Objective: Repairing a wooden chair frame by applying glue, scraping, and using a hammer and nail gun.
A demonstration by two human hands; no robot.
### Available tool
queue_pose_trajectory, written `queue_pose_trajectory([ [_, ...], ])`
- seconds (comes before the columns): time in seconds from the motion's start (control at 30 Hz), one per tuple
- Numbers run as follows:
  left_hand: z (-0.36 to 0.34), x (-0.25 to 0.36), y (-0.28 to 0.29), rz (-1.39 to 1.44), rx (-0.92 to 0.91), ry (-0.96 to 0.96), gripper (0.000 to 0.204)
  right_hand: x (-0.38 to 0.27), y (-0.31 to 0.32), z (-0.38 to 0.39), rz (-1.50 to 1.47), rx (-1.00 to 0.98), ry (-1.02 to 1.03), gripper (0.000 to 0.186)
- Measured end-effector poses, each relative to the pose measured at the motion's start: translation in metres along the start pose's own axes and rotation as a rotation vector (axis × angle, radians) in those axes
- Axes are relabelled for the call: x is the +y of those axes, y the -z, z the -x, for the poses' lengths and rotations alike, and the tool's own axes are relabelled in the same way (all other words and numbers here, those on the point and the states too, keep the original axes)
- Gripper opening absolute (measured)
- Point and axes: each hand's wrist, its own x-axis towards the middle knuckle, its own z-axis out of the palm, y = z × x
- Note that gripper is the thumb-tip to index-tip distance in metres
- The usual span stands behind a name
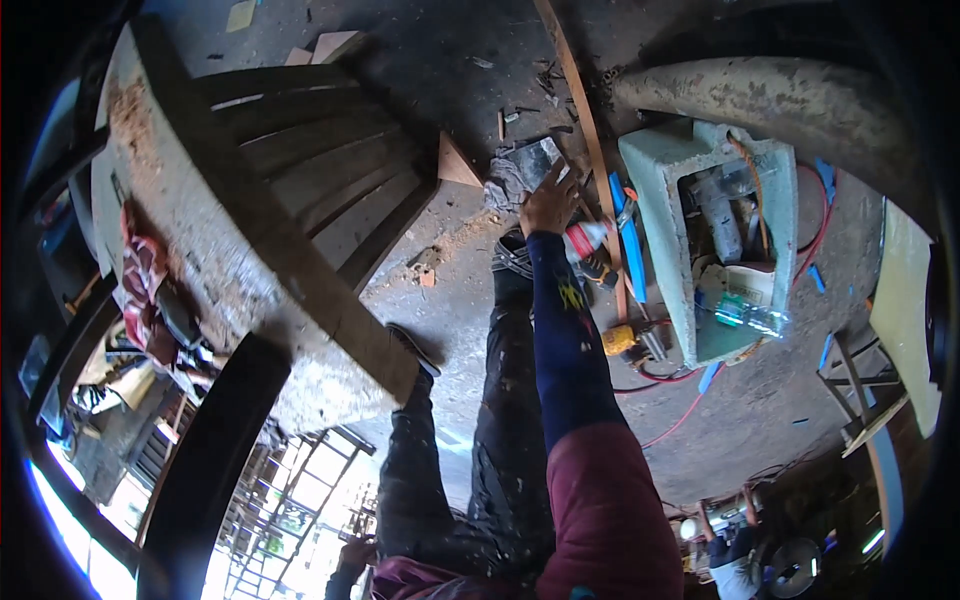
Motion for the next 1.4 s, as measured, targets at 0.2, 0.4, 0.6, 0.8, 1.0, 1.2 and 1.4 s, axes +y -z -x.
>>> queue_pose_trajectory([
  [0.2,-0.008,0.018,0.02,1.006,0.152,0.6,0.049,0.036,-0.021,0.015,0.102,0.272,0.159,0.097],
  [0.4,-0.025,-0.018,0.025,0.492,-0.025,0.348,0.037,0.142,-0.031,0.095,0.049,-0.073,-1.041,0.1],
  [0.6,-0.055,-0.017,0.059,0.613,0.034,0.334,0.029,0.212,-0.068,0.241,-0.134,0.146,-0.913,0.062],
  [0.8,-0.087,-0.037,0.104,0.674,-0.051,0.451,0.029,0.268,-0.135,0.263,-1.154,0.214,-1.206,0.093],
  [1.0,-0.11,-0.075,0.15,0.718,0.147,0.433,0.044,0.235,-0.072,0.217,-0.494,0.303,-1.248,0.093],
  [1.2,-0.135,-0.087,0.149,0.639,0.052,0.357,0.049,0.148,0.159,0.225,-0.867,0.984,-0.27,0.038],
  [1.4,-0.159,-0.115,0.123,0.333,0.054,-0.174,0.039,0.13,0.254,0.122,-0.444,0.82,-0.143,0.061],
])
